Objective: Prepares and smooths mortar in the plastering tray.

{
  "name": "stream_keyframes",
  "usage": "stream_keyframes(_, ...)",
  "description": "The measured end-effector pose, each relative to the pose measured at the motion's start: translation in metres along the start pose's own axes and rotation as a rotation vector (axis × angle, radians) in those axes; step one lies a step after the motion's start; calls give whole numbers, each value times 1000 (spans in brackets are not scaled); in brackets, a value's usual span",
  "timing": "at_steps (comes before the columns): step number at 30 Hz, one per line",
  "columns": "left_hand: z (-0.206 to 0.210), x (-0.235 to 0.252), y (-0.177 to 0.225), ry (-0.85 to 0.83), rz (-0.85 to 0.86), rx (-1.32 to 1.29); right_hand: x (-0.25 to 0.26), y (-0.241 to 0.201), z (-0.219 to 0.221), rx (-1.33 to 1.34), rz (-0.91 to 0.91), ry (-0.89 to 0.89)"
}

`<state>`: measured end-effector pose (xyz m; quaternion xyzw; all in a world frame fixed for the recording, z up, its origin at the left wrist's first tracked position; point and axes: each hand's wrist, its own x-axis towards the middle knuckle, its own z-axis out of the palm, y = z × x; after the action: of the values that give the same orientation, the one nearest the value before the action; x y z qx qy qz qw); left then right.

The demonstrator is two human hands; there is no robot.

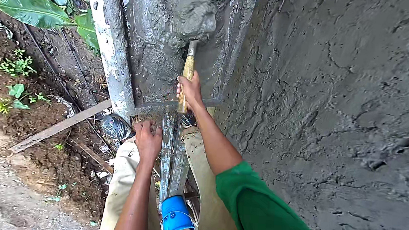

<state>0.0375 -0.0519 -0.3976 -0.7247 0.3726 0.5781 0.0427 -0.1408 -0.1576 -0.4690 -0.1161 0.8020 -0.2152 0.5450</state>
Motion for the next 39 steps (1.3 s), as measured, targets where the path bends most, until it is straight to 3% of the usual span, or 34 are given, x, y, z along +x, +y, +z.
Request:
stream_keyframes(3,5,-1,0,-3,-7,-5,20,-10,-27,-730,17,104)
stream_keyframes(6,5,2,4,-17,-20,-10,-5,6,-69,-832,-79,132)
stream_keyframes(9,6,0,1,-22,-48,-29,-29,48,-120,-818,-43,56)
stream_keyframes(12,6,1,2,-16,-55,-40,-26,73,-153,-1077,-80,27)
stream_keyframes(15,8,-2,4,-12,-44,-46,7,84,-168,-1270,-80,-251)
stream_keyframes(18,10,-2,5,4,-42,-67,63,70,-157,-1372,-55,-553)
stream_keyframes(20,12,-1,6,14,-39,-68,94,47,-141,-1403,-7,-646)
stream_keyframes(24,13,0,7,27,-25,-58,127,-24,-124,-1437,-67,-602)
stream_keyframes(29,18,-1,13,31,-32,-67,104,-83,-150,-1381,-87,-520)
stream_keyframes(35,21,0,12,31,-23,-77,69,-87,-175,-808,-4,-399)
stream_keyframes(39,22,0,13,28,-26,-76,55,-63,-167,-992,42,-488)
